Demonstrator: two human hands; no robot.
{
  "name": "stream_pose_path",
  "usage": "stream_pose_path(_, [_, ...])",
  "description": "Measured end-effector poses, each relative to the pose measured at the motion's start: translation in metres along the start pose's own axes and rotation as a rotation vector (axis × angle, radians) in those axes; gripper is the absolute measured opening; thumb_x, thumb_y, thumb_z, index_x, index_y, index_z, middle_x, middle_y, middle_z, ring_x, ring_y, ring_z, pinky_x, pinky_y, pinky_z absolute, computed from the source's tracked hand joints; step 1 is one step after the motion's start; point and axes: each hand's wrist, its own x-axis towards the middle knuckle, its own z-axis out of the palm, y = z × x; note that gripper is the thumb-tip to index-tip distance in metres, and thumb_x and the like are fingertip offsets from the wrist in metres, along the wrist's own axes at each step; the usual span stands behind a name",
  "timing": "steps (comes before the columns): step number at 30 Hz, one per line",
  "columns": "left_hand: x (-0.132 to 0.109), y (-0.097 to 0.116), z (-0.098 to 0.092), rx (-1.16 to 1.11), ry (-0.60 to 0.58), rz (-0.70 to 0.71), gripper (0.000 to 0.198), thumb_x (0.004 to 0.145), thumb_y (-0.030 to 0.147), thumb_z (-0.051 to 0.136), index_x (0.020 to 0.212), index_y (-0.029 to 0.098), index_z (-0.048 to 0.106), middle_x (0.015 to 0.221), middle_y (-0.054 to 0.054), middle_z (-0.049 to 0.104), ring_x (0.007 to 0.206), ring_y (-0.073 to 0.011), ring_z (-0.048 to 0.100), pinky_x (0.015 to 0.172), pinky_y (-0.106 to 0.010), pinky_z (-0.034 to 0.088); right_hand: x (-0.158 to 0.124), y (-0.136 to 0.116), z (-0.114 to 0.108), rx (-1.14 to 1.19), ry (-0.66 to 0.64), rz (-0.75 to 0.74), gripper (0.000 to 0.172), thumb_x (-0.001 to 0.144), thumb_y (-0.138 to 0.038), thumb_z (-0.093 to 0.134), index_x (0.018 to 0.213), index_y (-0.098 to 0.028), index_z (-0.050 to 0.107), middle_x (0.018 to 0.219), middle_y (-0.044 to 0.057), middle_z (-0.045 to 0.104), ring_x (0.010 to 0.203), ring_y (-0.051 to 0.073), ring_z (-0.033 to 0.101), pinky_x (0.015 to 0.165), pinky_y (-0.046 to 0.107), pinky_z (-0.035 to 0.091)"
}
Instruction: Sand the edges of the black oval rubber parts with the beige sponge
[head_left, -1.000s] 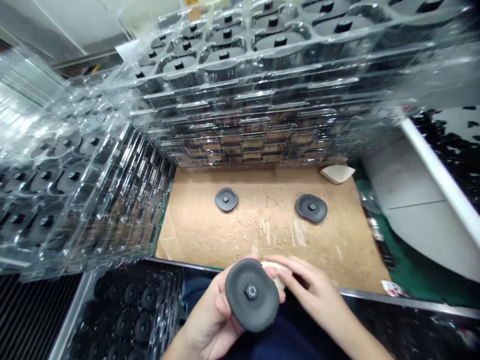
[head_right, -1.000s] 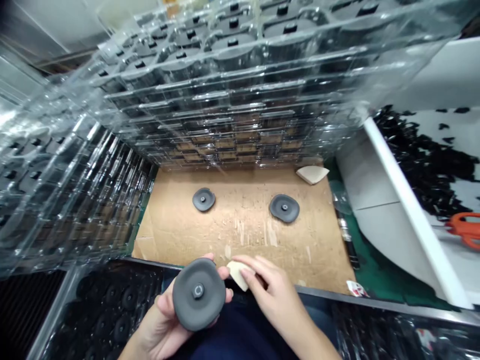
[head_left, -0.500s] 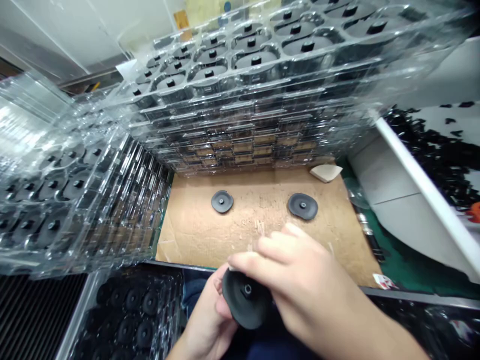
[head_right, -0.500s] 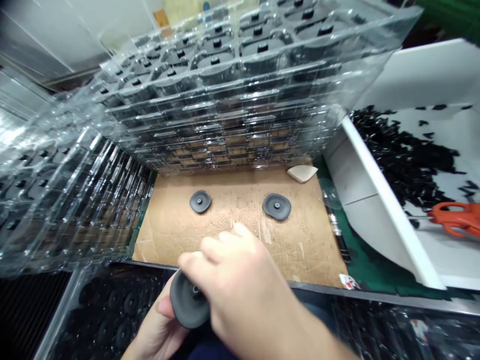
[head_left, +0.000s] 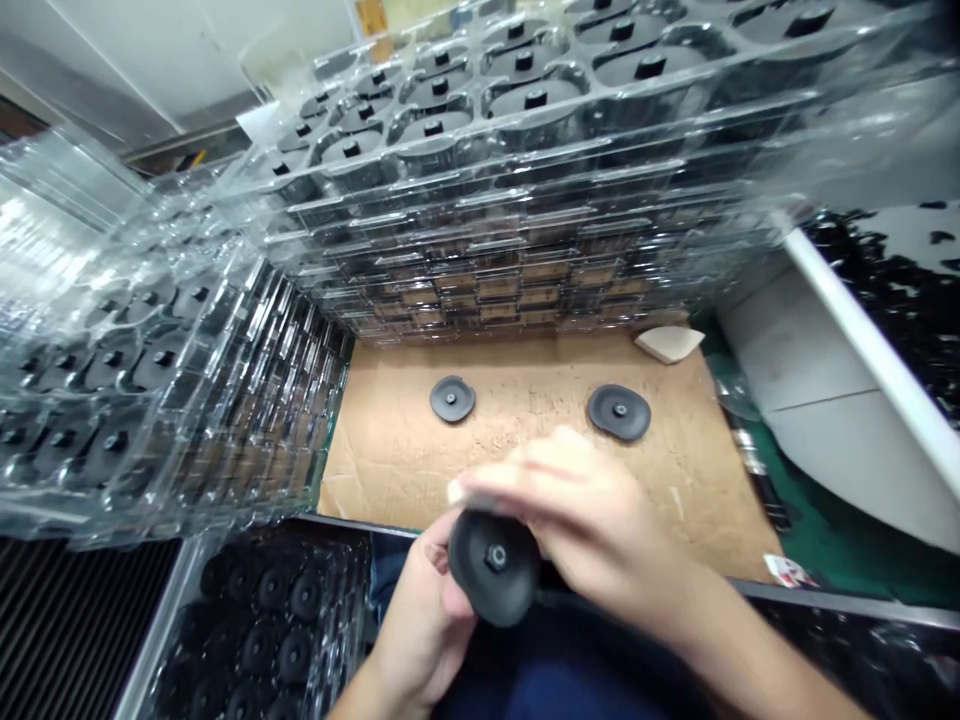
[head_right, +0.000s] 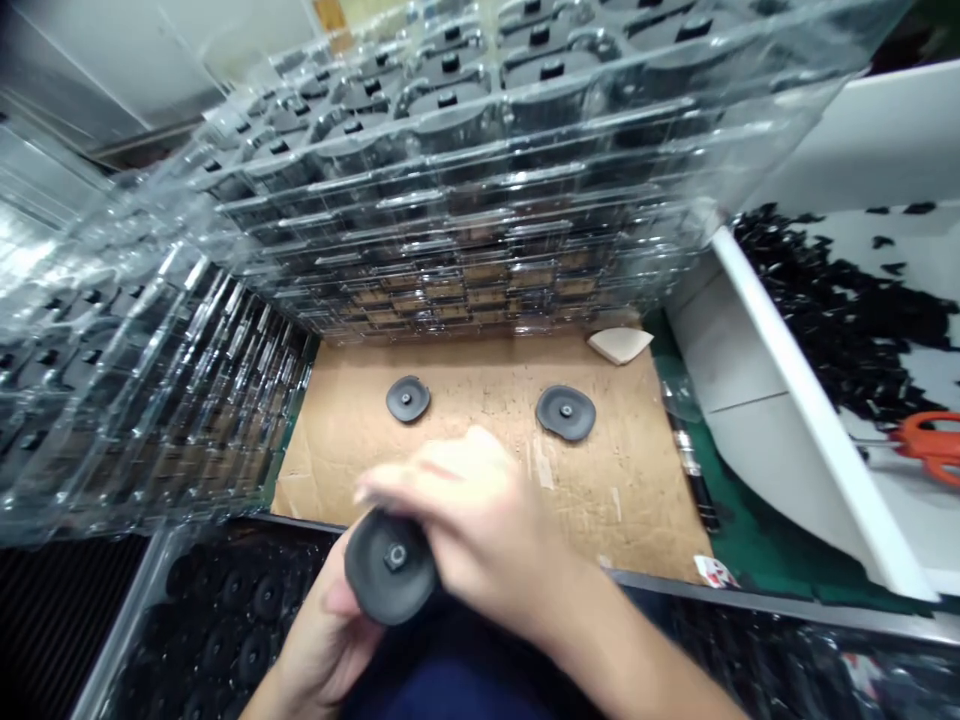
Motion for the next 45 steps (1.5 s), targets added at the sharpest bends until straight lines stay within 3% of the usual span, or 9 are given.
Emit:
stream_pose_path(5, [0.005, 0.004, -0.005, -0.095, -0.004, -0.081, 0.068, 0.034, 0.045, 0.080, 0.096, 0.021, 0.067, 0.088, -0.004, 0.068, 0.079, -0.0176, 0.059, 0.074, -0.024, 0.044, -0.037, 0.044, 0.018, -0.052, 0.139, 0.438, 0.022, 0.087, -0.026, 0.047, 0.101, -0.025, 0.064, 0.090, 0.001, 0.067, 0.079, 0.014, 0.062, 0.066, 0.024, 0.049])
stream_pose_path(11, [0.009, 0.001, -0.007, -0.115, -0.016, -0.119, 0.069, 0.039, 0.043, 0.080, 0.102, 0.022, 0.064, 0.098, -0.006, 0.067, 0.084, -0.0183, 0.060, 0.076, -0.025, 0.044, -0.058, 0.044, 0.030, -0.094, 0.097, 0.536, 0.023, 0.087, -0.027, 0.047, 0.101, -0.022, 0.064, 0.088, 0.003, 0.069, 0.077, 0.017, 0.064, 0.064, 0.026, 0.052])
stream_pose_path(14, [0.008, 0.002, -0.001, -0.103, -0.060, -0.101, 0.056, 0.048, 0.036, 0.080, 0.099, 0.020, 0.065, 0.093, -0.005, 0.068, 0.085, -0.0184, 0.060, 0.078, -0.026, 0.044, -0.035, 0.010, 0.019, -0.166, 0.276, 0.405, 0.024, 0.087, -0.020, 0.048, 0.108, -0.021, 0.059, 0.103, 0.005, 0.065, 0.090, 0.018, 0.061, 0.074, 0.029, 0.050])
stream_pose_path(18, [0.005, 0.004, -0.004, -0.102, -0.047, -0.100, 0.045, 0.054, 0.032, 0.078, 0.096, 0.020, 0.066, 0.093, -0.006, 0.069, 0.092, -0.0213, 0.059, 0.089, -0.031, 0.040, -0.010, -0.025, 0.018, -0.132, 0.164, 0.064, 0.028, 0.084, -0.010, 0.043, 0.108, -0.013, 0.058, 0.085, 0.007, 0.067, 0.073, 0.017, 0.060, 0.069, 0.031, 0.049])
stream_pose_path(21, [0.004, 0.003, -0.009, -0.117, -0.016, -0.066, 0.060, 0.042, 0.035, 0.082, 0.099, 0.023, 0.065, 0.098, -0.005, 0.068, 0.097, -0.0238, 0.059, 0.092, -0.033, 0.040, -0.002, -0.028, 0.022, -0.055, -0.046, 0.137, 0.025, 0.084, -0.007, 0.042, 0.096, -0.017, 0.063, 0.079, 0.003, 0.066, 0.068, 0.015, 0.059, 0.066, 0.028, 0.048])
stream_pose_path(26, [0.003, 0.005, -0.006, -0.129, -0.060, -0.061, 0.044, 0.053, 0.032, 0.078, 0.094, 0.021, 0.067, 0.094, -0.004, 0.069, 0.097, -0.0223, 0.059, 0.096, -0.034, 0.037, -0.001, -0.025, 0.028, -0.113, 0.140, 0.055, 0.027, 0.085, -0.009, 0.042, 0.106, -0.010, 0.059, 0.079, 0.008, 0.065, 0.069, 0.018, 0.058, 0.066, 0.033, 0.047])
stream_pose_path(30, [0.002, 0.011, -0.006, -0.147, -0.043, -0.061, 0.062, 0.037, 0.034, 0.083, 0.096, 0.024, 0.066, 0.097, -0.003, 0.069, 0.091, -0.0191, 0.061, 0.087, -0.028, 0.043, -0.022, -0.019, 0.013, 0.017, -0.027, 0.186, 0.024, 0.084, -0.012, 0.046, 0.098, -0.023, 0.062, 0.079, 0.000, 0.067, 0.069, 0.013, 0.061, 0.064, 0.023, 0.049])
stream_pose_path(38, [0.003, 0.007, 0.004, -0.237, -0.139, -0.126, 0.063, 0.036, 0.036, 0.084, 0.094, 0.020, 0.066, 0.091, -0.004, 0.068, 0.078, -0.0187, 0.063, 0.072, -0.027, 0.047, -0.065, 0.015, -0.003, -0.132, 0.350, 0.621, 0.019, 0.084, -0.033, 0.051, 0.095, -0.025, 0.064, 0.096, 0.001, 0.068, 0.079, 0.018, 0.065, 0.057, 0.022, 0.054])
stream_pose_path(45, [-0.002, 0.008, 0.006, -0.132, -0.160, -0.098, 0.058, 0.044, 0.037, 0.081, 0.096, 0.019, 0.065, 0.094, -0.006, 0.067, 0.086, -0.0210, 0.060, 0.086, -0.032, 0.042, -0.034, -0.032, 0.009, -0.187, 0.312, 0.221, 0.029, 0.084, -0.016, 0.048, 0.111, -0.022, 0.056, 0.095, 0.004, 0.067, 0.079, 0.018, 0.062, 0.068, 0.029, 0.048])
